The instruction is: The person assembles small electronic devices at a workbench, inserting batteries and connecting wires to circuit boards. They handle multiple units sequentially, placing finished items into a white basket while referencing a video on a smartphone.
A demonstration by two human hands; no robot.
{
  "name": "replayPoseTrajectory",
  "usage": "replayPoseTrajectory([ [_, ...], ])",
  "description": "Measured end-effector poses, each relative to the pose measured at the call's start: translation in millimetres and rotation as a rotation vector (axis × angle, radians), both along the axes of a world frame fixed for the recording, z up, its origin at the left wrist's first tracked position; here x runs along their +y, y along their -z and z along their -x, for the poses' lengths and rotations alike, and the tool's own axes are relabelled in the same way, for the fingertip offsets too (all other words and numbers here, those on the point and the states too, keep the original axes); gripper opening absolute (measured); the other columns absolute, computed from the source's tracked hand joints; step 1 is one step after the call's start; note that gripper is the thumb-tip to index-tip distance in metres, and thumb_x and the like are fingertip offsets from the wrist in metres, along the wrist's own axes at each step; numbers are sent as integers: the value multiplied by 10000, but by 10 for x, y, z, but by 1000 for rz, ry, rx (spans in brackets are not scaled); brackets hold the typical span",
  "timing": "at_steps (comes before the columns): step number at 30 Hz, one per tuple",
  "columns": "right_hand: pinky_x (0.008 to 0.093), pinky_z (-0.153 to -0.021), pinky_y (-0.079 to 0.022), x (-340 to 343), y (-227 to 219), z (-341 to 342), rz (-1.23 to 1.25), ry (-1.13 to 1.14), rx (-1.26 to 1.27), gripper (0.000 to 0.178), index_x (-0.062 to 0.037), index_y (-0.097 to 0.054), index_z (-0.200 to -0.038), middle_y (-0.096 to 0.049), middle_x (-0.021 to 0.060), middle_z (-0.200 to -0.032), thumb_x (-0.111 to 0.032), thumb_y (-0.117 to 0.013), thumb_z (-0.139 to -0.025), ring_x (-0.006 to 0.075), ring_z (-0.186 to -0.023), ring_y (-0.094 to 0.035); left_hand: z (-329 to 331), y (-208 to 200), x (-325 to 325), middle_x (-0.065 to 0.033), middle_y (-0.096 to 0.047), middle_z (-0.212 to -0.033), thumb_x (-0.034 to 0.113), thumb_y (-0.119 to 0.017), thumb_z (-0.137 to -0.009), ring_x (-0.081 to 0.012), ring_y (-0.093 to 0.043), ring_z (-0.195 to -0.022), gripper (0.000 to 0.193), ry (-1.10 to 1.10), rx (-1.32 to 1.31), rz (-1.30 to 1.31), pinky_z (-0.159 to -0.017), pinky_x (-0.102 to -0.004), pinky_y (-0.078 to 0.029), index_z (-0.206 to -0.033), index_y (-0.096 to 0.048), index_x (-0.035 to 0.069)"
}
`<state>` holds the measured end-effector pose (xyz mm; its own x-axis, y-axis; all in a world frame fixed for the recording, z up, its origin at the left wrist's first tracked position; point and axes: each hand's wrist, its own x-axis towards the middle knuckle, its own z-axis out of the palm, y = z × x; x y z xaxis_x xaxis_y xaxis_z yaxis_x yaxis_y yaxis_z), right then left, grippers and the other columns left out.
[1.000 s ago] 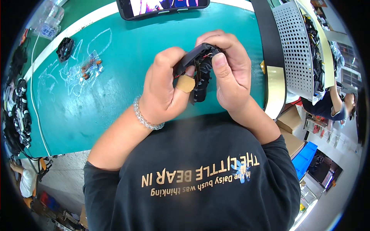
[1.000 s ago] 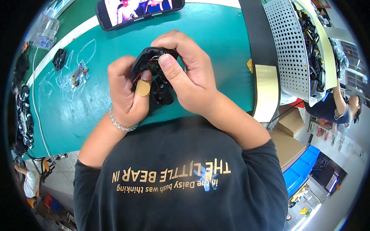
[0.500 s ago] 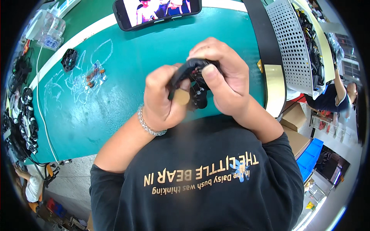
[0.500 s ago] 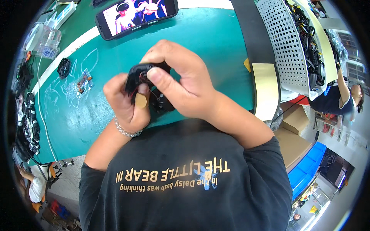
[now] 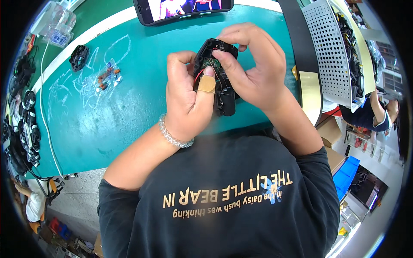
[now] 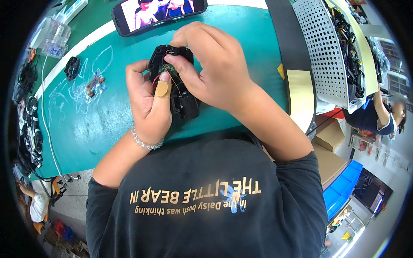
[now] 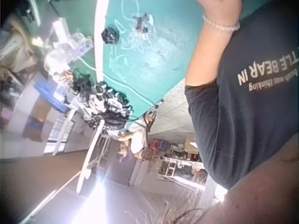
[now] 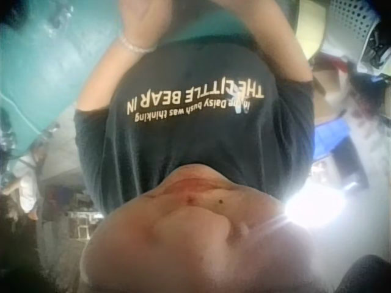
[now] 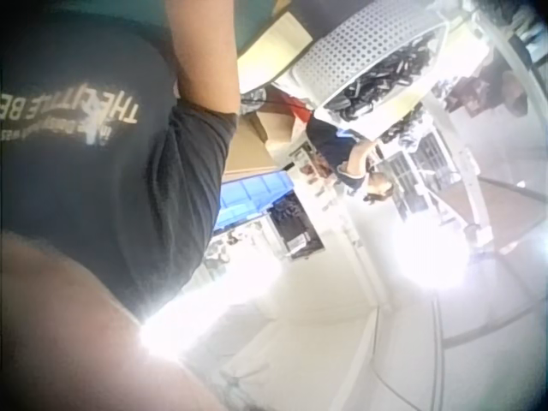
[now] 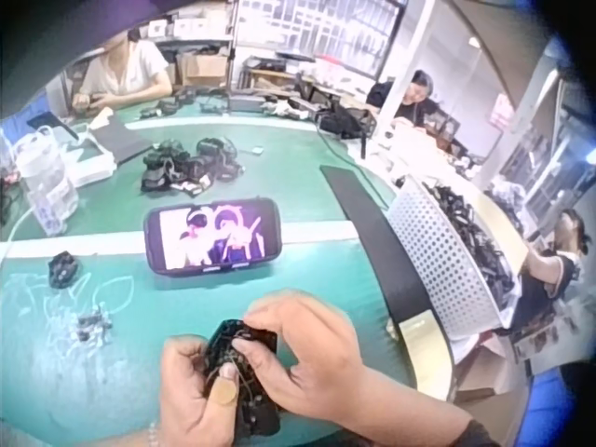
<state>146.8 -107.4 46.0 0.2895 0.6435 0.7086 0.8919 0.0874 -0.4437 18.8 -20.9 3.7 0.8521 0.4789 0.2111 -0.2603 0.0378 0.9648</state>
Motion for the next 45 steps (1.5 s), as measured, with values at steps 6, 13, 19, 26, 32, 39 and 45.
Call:
replayPoseTrajectory([
  [6, 323, -553, -463, 30, 103, 69, 16, 32, 92, 202, -3, -529, -813, -579, 108, -765, -8, -684, -685, 276, -647, -582, -8, 0, 13, -66, -460, -939, 49, -476, -923, -70, -420, -786, 228, -43, 8, -61, -688, -219, -388, -1097, -334, 18],
  [13, 394, -637, -471, -51, 115, 74, 182, 59, 306, 154, -55, -567, -894, -563, 137, -812, -105, -633, -764, 339, -753, -578, -54, 138, 37, -134, -468, -1026, 190, -513, -919, -193, -470, -939, 305, -160, 221, -273, -831, -334, -400, -1090, -390, -29],
  [19, 390, -654, -428, -217, 72, 54, 158, -81, 761, 190, -19, -504, -856, -560, 149, -796, -191, -584, -854, 309, -746, -558, -70, 129, 25, -142, -463, -1134, 129, -443, -960, -173, -470, -1018, 318, -38, 179, -54, -890, -301, -400, -1215, -322, -17],
  [26, 338, -630, -395, -170, 271, 212, -72, -93, 839, 251, -8, -454, -789, -480, 113, -693, -221, -484, -920, 210, -651, -440, -42, 24, -12, -130, -450, -1034, 114, -413, -949, -163, -466, -919, 249, -28, 141, -179, -821, -277, -403, -1135, -347, -38],
  [32, 286, -661, -367, -79, 253, 323, -128, -239, 976, 313, -38, -410, -817, -415, 20, -742, -302, -389, -984, 112, -712, -387, 9, 42, -5, -145, -454, -1049, 129, -408, -960, -167, -480, -929, 260, 4, 57, -132, -803, -272, -412, -1141, -305, -26],
  [39, 258, -630, -342, -126, 222, 362, -186, -364, 1152, 320, -57, -398, -800, -385, -18, -730, -317, -391, -986, 79, -694, -348, 18, 40, -56, -142, -469, -1040, 129, -404, -965, -162, -487, -914, 243, 15, 9, -173, -781, -272, -417, -1141, -300, -3],
  [45, 247, -621, -356, -132, 255, 364, -217, -321, 1005, 329, -53, -411, -799, -404, -27, -744, -321, -386, -988, 56, -701, -362, 30, 63, -58, -131, -472, -1032, 124, -409, -962, -162, -485, -907, 240, 45, -7, -150, -785, -273, -413, -1134, -305, -7],
])
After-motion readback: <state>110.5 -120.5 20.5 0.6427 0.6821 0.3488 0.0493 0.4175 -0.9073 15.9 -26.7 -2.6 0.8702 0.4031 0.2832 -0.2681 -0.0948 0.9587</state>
